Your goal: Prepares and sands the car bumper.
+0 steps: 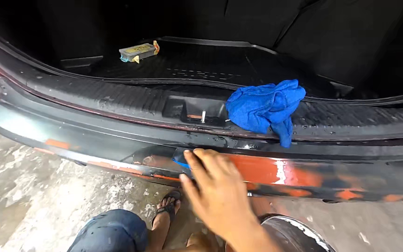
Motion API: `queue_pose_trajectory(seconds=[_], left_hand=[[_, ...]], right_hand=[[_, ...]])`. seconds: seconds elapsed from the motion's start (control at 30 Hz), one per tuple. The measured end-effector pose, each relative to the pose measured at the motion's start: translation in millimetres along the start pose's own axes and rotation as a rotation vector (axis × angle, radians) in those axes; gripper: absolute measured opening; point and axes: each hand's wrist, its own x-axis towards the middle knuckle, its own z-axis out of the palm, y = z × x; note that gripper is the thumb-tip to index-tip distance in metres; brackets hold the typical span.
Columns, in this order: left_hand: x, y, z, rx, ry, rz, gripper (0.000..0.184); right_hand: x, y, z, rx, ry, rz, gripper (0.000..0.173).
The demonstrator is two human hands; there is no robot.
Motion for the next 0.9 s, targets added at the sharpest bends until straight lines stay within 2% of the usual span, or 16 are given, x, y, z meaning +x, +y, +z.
queue_pose_trajectory(seconds=[0.07, 0.13, 0.17, 0.2, 0.27, 0.33, 0.37, 0.43, 0.53, 0.6, 0.63, 0.7, 0.77, 0.8, 0.83, 0.9], left_hand=[[-2, -7, -2, -0.035, 0.028, 0.012, 0.058], [-14, -16, -11, -0.074, 0.083, 0.034, 0.053], [-18, -17, -17, -0.087, 0.095, 0.048, 0.049], [-21, -14, -21, -0.089, 0.098, 0.055, 0.046], [-26, -7, -21, -0.130, 0.099, 0.053, 0.042], [-25, -5, -7, -0.305, 0.211, 0.104, 0.025], [-21, -5, -3, -0.316, 0.278, 0.128, 0.020], [-19, -2, -25, -0.111, 0.084, 0.093, 0.037], [-12, -17, -31, -0.051, 0.097, 0.072, 0.050], [-15, -24, -36, -0.063, 0.126, 0.025, 0.050], [-15, -23, -36, -0.054, 0.108, 0.001, 0.051], [-12, -17, -37, -0.025, 0.064, 0.000, 0.051], [-14, -8, -39, -0.064, 0.073, 0.023, 0.045], [-13, -5, -36, -0.091, 0.093, 0.038, 0.039], [-9, -5, -34, -0.101, 0.095, 0.040, 0.038], [2, -12, -28, -0.047, 0.079, 0.047, 0.042]], right_hand=[[-22, 50, -20, -0.017, 0.008, 0.032, 0.043], [-35, 90, -34, -0.032, 0.106, 0.119, 0.040], [-34, 91, -34, -0.039, 0.161, 0.158, 0.040], [-30, 75, -29, -0.060, 0.169, 0.184, 0.042], [-15, 17, -6, -0.068, 0.094, 0.181, 0.046], [3, -25, 9, -0.029, 0.023, 0.112, 0.047], [6, -26, 9, -0.017, 0.000, 0.075, 0.048], [-6, 10, -6, -0.009, -0.041, 0.053, 0.047], [-45, 111, -45, -0.110, 0.053, 0.182, 0.045], [-48, 146, -57, -0.131, 0.179, 0.272, 0.044], [-43, 137, -54, -0.150, 0.196, 0.301, 0.046], [-23, 79, -35, -0.167, 0.138, 0.309, 0.049], [-4, 15, -10, -0.095, 0.079, 0.198, 0.048], [-2, 1, -4, -0.052, 0.050, 0.134, 0.048], [-5, 3, -3, -0.027, 0.019, 0.088, 0.049], [-33, 42, -13, -0.047, -0.020, 0.060, 0.053]])
